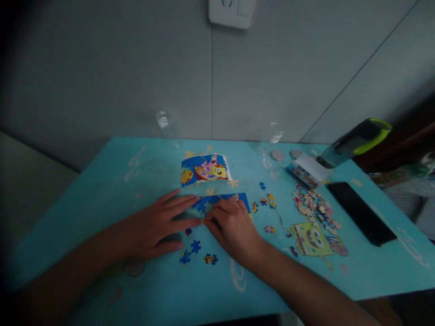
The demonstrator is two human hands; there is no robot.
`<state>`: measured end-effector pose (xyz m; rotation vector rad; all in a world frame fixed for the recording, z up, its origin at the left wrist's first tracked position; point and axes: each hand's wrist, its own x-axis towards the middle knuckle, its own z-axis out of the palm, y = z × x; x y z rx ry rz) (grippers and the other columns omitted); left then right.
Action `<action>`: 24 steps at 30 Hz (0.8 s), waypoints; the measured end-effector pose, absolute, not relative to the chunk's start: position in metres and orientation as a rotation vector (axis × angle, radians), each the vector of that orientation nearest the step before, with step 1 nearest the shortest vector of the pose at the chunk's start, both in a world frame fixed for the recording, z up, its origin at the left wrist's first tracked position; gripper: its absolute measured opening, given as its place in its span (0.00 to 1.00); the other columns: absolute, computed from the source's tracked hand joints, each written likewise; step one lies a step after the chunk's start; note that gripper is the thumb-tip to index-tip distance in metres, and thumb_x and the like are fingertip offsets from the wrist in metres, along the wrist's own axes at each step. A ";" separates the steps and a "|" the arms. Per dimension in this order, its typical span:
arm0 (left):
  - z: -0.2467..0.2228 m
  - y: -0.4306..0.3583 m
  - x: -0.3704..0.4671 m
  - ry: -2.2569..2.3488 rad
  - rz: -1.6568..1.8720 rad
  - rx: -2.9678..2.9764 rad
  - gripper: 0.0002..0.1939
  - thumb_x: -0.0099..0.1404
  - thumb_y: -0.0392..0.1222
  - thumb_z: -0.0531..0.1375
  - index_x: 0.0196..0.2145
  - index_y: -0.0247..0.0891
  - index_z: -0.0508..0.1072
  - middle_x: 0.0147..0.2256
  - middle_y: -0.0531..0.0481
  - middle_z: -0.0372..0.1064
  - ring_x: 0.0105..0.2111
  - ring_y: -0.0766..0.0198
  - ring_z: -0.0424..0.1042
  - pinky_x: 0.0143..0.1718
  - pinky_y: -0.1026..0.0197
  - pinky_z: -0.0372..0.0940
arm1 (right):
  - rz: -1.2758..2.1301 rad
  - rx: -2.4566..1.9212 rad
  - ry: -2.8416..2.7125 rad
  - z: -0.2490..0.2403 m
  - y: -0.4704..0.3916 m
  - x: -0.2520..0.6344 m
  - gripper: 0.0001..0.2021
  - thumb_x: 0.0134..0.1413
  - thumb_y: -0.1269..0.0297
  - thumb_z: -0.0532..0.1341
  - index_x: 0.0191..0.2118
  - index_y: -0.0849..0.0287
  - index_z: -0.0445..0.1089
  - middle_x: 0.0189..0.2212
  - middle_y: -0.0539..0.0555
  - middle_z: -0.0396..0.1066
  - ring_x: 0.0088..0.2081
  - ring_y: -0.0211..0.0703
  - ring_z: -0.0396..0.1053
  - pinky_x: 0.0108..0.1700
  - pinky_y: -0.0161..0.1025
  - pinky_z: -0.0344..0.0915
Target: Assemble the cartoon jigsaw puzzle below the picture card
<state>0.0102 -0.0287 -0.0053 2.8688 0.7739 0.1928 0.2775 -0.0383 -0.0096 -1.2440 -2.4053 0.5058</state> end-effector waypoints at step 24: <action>-0.012 -0.036 0.027 0.734 0.667 2.916 0.13 0.70 0.46 0.63 0.49 0.38 0.75 0.39 0.48 0.75 0.42 0.55 0.73 0.52 0.46 0.64 | 0.422 -0.965 -2.438 0.007 -0.064 0.274 0.08 0.69 0.61 0.60 0.40 0.56 0.76 0.38 0.53 0.75 0.42 0.46 0.70 0.49 0.47 0.59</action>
